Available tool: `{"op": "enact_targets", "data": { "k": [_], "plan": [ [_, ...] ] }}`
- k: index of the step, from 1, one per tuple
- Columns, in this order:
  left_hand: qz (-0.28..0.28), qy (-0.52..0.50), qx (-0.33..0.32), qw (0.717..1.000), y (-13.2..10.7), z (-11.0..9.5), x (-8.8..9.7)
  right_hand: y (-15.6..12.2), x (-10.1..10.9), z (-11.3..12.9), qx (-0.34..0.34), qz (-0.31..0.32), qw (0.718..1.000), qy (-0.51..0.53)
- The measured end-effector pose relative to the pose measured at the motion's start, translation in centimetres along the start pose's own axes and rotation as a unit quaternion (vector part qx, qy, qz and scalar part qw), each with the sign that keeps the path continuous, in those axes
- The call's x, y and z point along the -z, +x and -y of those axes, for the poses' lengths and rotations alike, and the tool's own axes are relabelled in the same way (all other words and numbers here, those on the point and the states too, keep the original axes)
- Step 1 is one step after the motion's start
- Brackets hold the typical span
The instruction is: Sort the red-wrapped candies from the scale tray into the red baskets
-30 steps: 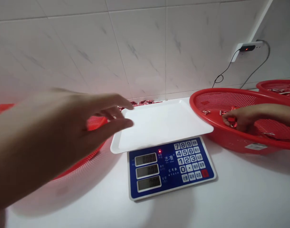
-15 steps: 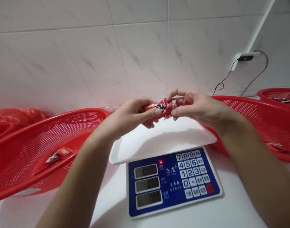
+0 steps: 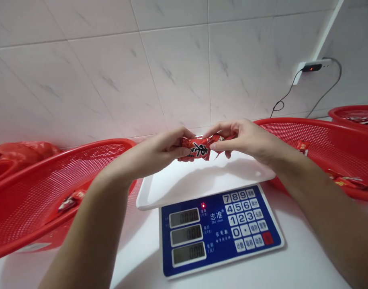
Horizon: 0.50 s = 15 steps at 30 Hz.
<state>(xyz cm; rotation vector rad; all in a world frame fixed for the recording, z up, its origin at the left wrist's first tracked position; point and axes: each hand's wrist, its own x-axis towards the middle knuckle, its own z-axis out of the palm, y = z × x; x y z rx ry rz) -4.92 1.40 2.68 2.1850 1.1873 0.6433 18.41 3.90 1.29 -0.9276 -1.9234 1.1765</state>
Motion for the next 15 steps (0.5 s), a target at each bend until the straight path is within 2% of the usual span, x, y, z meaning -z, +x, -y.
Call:
{"op": "enact_targets", "data": {
  "k": [2, 5, 8, 11, 13, 15],
  "plan": [
    [-0.003, 0.005, -0.018, 1.0, 0.0, 0.2, 0.1, -0.1, 0.1, 0.1, 0.0, -0.007, 1.0, -0.011],
    [-0.043, 0.003, -0.014, 0.999, 0.1, 0.6, -0.2, -0.1, 0.2, 0.1, -0.004, -0.02, 1.0, -0.017],
    [-0.123, 0.021, -0.023, 0.992, 0.4, 0.8, -0.5, -0.2, 0.6, 0.1, -0.008, -0.063, 0.998, -0.023],
    [-0.183, 0.118, -0.036, 0.975, 0.9, 1.2, -0.8, -0.2, 1.0, 0.2, -0.007, -0.117, 0.993, -0.021],
    [-0.152, 0.203, -0.028, 0.967, 1.1, 1.5, -0.9, -0.3, 1.2, 0.3, 0.001, -0.124, 0.992, 0.003],
    [-0.06, 0.271, 0.006, 0.961, 1.3, 1.9, -0.7, -0.3, 1.2, 0.5, 0.005, -0.117, 0.993, 0.027]
  ]
}}
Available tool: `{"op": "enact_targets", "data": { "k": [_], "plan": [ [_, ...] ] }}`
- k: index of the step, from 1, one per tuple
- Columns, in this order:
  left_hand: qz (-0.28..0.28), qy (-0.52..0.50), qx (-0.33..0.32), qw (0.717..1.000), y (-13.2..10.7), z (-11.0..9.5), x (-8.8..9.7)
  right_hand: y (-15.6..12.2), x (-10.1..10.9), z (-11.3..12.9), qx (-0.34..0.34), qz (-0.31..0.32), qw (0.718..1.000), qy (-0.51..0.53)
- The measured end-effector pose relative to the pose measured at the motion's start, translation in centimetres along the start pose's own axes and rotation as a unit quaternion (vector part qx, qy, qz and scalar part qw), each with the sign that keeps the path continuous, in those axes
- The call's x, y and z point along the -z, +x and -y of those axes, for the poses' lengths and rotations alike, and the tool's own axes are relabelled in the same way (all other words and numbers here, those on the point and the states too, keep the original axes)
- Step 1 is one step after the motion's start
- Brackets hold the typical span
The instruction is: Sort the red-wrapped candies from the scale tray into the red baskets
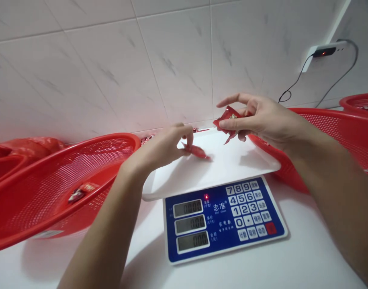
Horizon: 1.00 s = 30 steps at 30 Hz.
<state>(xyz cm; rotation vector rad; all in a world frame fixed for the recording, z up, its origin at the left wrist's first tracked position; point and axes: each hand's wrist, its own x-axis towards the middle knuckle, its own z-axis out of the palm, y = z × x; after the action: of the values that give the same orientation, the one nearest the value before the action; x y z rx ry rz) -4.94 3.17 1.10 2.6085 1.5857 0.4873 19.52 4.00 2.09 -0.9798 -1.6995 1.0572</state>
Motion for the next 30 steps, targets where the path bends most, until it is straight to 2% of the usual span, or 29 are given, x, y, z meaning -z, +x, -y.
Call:
{"op": "enact_targets", "data": {
  "k": [2, 4, 6, 8, 10, 12, 15, 19, 22, 25, 30],
  "plan": [
    [0.1, 0.035, 0.009, 0.994, -0.1, 0.4, 0.3, -0.1, -0.1, 0.2, 0.001, 0.005, 1.0, 0.001],
    [0.141, 0.037, 0.009, 0.989, -0.3, 0.7, 0.9, -0.2, -0.2, 0.3, 0.011, 0.009, 1.0, -0.015],
    [0.111, 0.033, 0.016, 0.993, -0.8, 0.6, 1.8, -0.3, -0.3, 0.5, 0.029, 0.011, 0.999, -0.031],
    [0.04, -0.01, 0.029, 0.999, -1.2, -0.2, 2.5, -0.4, -0.4, 0.5, 0.046, 0.016, 0.998, -0.038],
    [-0.032, -0.11, 0.027, 0.993, -1.4, -1.5, 2.8, -0.4, -0.8, 0.4, 0.051, 0.036, 0.997, -0.037],
    [-0.068, -0.217, 0.014, 0.974, -1.5, -2.9, 2.5, -0.5, -1.3, 0.2, 0.044, 0.065, 0.996, -0.033],
    [-0.076, -0.285, 0.02, 0.955, -1.2, -4.3, 1.7, -0.5, -2.3, -0.2, 0.016, 0.082, 0.996, -0.039],
    [-0.057, -0.292, 0.031, 0.954, -0.8, -4.5, 1.1, -0.6, -2.9, -0.4, 0.009, 0.079, 0.995, -0.053],
    [-0.075, -0.295, 0.03, 0.952, -0.7, -3.8, 1.5, -0.5, -2.3, -0.4, 0.002, 0.065, 0.996, -0.052],
    [-0.087, -0.297, 0.056, 0.949, -0.8, -2.8, 1.9, -0.2, -1.1, -0.6, -0.01, 0.028, 0.999, -0.035],
    [-0.044, -0.292, 0.087, 0.952, -0.8, -1.0, 1.8, 0.2, -0.2, -0.6, -0.002, 0.0, 0.999, 0.05]
  ]
}}
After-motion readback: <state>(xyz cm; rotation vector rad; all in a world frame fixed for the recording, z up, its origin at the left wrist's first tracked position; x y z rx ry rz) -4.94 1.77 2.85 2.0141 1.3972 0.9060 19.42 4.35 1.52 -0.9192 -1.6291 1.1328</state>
